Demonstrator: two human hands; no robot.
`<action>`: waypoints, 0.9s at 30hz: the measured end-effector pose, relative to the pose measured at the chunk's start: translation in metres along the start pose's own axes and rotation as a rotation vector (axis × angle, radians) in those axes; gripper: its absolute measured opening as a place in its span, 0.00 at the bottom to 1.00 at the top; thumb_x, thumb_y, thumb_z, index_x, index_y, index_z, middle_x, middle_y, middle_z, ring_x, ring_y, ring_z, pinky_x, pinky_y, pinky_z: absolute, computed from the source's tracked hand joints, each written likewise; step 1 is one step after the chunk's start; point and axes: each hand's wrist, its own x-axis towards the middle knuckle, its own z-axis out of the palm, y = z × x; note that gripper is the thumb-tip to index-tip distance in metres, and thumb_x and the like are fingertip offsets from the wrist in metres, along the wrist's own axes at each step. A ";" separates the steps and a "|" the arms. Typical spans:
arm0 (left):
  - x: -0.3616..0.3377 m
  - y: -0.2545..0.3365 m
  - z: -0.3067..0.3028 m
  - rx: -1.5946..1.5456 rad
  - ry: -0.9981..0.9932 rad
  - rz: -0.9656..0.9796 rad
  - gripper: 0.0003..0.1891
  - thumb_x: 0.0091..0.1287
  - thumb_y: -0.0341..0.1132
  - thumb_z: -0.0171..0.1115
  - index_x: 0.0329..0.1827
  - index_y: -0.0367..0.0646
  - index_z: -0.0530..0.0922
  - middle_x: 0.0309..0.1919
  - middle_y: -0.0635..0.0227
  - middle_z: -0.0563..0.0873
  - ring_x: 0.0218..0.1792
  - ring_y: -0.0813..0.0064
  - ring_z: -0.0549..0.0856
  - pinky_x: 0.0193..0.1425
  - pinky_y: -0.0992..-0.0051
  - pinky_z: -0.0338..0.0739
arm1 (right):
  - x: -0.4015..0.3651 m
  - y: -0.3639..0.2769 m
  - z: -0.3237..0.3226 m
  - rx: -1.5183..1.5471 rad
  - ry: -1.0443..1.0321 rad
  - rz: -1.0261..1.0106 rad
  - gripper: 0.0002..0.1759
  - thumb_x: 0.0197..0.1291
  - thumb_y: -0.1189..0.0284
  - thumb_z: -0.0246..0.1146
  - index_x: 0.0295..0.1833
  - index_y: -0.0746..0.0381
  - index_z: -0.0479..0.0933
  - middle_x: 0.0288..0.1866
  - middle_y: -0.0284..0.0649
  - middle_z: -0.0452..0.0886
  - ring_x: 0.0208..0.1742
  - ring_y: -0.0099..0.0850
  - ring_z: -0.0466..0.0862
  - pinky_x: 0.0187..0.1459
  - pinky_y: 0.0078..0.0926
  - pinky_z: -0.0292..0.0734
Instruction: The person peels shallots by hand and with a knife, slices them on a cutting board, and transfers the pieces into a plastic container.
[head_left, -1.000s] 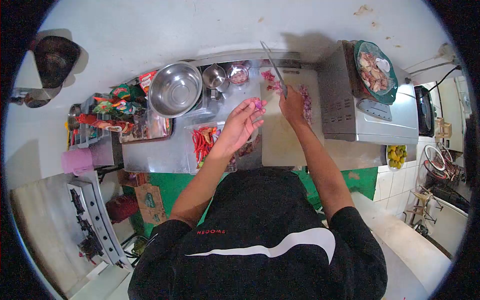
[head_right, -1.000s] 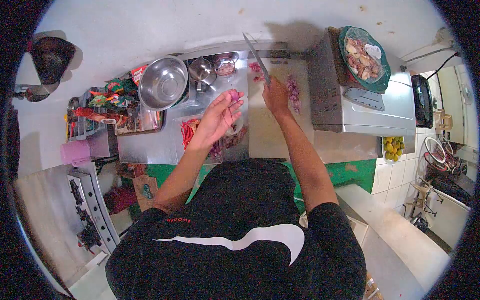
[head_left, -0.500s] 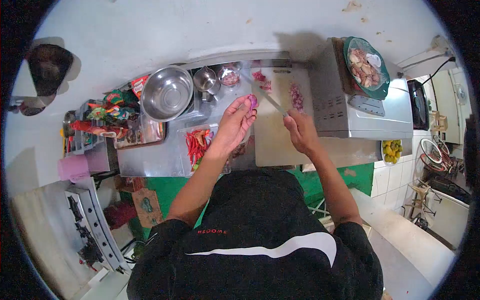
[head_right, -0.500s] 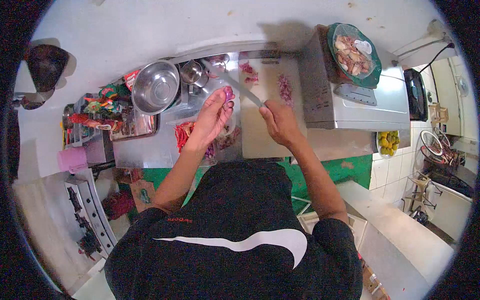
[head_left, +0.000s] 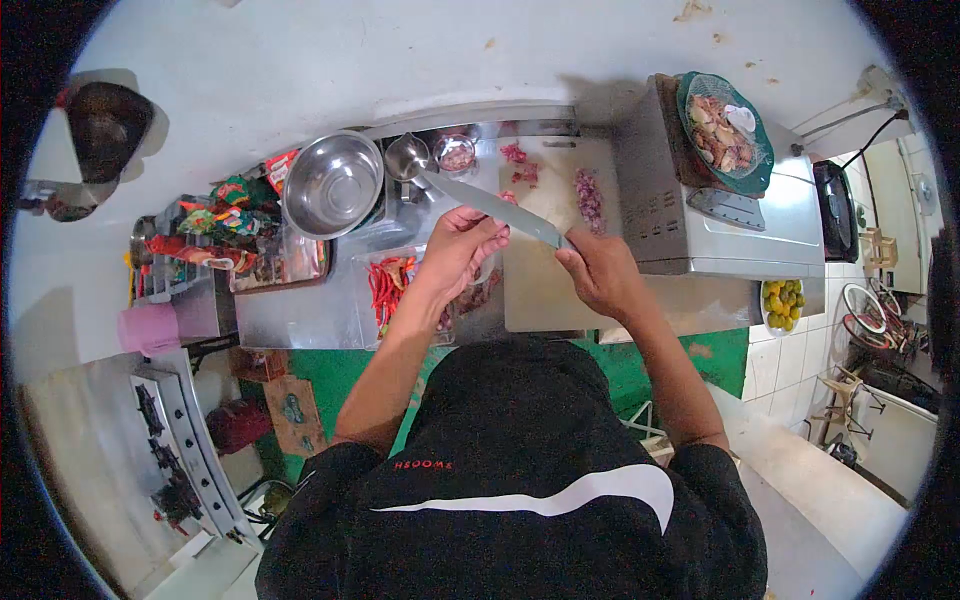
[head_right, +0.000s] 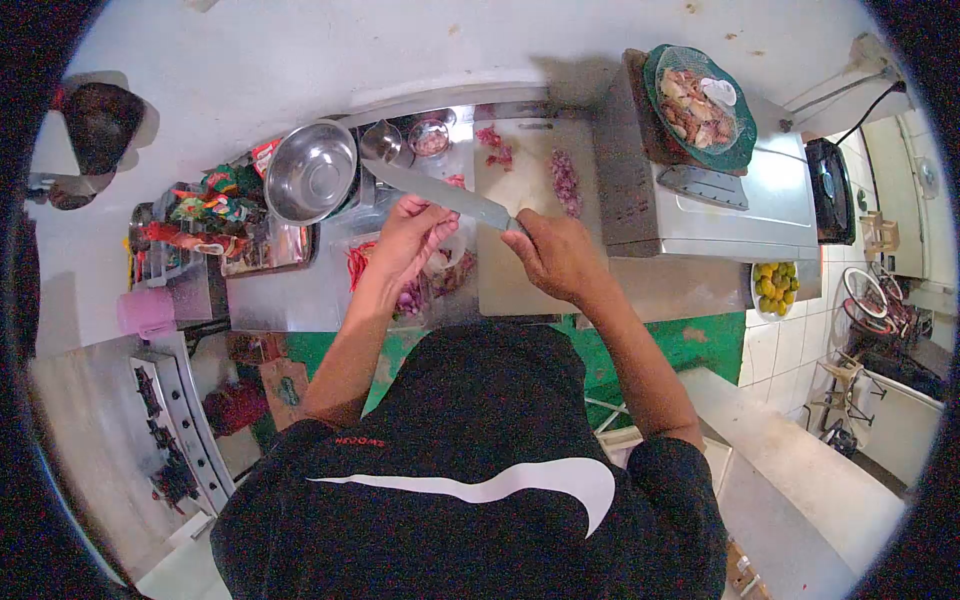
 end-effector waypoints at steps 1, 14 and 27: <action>-0.001 0.001 0.001 0.020 0.007 0.008 0.15 0.68 0.23 0.59 0.57 0.35 0.78 0.47 0.64 0.86 0.39 0.81 0.85 0.44 0.82 0.83 | -0.002 0.000 -0.001 -0.026 -0.002 -0.016 0.20 0.69 0.56 0.53 0.35 0.64 0.70 0.24 0.54 0.76 0.30 0.58 0.78 0.32 0.53 0.69; -0.012 0.000 0.018 0.137 0.106 0.008 0.16 0.66 0.20 0.57 0.57 0.32 0.77 0.50 0.62 0.85 0.46 0.76 0.86 0.50 0.78 0.82 | -0.008 0.008 -0.007 -0.134 -0.042 -0.081 0.21 0.69 0.53 0.53 0.37 0.62 0.71 0.23 0.51 0.77 0.29 0.57 0.79 0.30 0.51 0.71; -0.006 -0.007 0.011 0.107 -0.020 0.078 0.11 0.67 0.26 0.63 0.50 0.35 0.82 0.44 0.64 0.87 0.39 0.81 0.84 0.45 0.80 0.80 | -0.008 0.013 -0.020 -0.064 0.028 -0.053 0.19 0.69 0.57 0.53 0.36 0.63 0.71 0.23 0.54 0.76 0.28 0.58 0.78 0.30 0.52 0.69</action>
